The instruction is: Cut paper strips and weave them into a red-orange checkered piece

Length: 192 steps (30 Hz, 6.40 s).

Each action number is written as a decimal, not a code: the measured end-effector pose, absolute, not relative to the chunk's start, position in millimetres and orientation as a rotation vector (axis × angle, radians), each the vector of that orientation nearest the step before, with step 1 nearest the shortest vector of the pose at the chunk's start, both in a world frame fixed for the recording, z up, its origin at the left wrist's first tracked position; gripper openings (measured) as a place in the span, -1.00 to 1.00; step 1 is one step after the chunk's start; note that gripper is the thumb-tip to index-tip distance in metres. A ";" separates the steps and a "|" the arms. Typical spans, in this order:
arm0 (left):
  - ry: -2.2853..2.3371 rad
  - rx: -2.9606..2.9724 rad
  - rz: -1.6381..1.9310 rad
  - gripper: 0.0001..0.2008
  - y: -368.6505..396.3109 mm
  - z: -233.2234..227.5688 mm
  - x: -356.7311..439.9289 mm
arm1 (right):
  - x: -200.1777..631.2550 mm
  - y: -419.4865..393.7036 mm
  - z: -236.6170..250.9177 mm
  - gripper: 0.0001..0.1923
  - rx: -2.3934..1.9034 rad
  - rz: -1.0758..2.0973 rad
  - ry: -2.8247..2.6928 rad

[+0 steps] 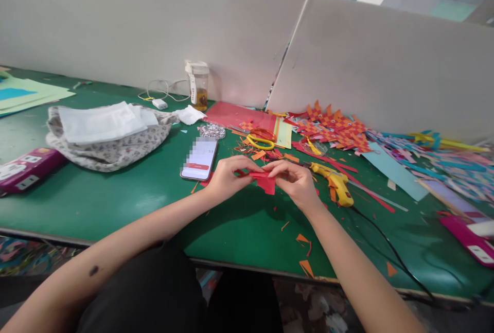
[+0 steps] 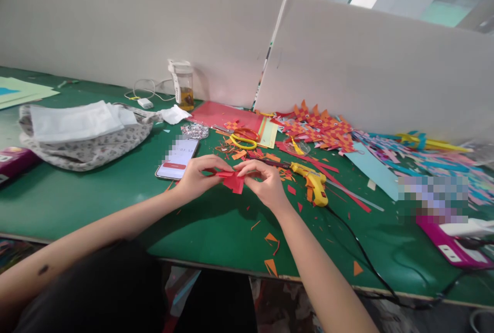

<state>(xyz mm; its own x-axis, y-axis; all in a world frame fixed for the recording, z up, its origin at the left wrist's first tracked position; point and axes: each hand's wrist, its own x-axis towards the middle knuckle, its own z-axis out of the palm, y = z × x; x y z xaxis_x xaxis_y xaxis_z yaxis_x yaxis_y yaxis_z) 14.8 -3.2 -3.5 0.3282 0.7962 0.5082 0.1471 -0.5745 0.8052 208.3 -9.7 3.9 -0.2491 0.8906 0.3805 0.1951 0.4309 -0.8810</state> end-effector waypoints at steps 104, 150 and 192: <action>0.932 1.346 0.878 -0.58 3.3 -16.9 25.4 | 202.2 -8.5 5.0 -0.49 -1.158 1.062 -1.411; 0.836 1.101 1.220 -0.50 9.3 -12.4 22.9 | 199.5 -4.9 1.3 -0.50 -1.207 1.077 -1.176; 0.839 1.379 1.098 -0.60 14.9 -23.8 21.8 | 215.3 -1.8 0.7 -0.80 -1.377 0.448 -1.826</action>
<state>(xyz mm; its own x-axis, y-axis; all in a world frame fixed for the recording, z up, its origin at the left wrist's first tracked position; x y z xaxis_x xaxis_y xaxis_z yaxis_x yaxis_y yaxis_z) 21.8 14.9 -23.8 0.3128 0.9385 0.1462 -0.1056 -0.1186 0.9873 215.3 -1.8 0.7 -0.0992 0.9212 0.3761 0.6424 0.3479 -0.6829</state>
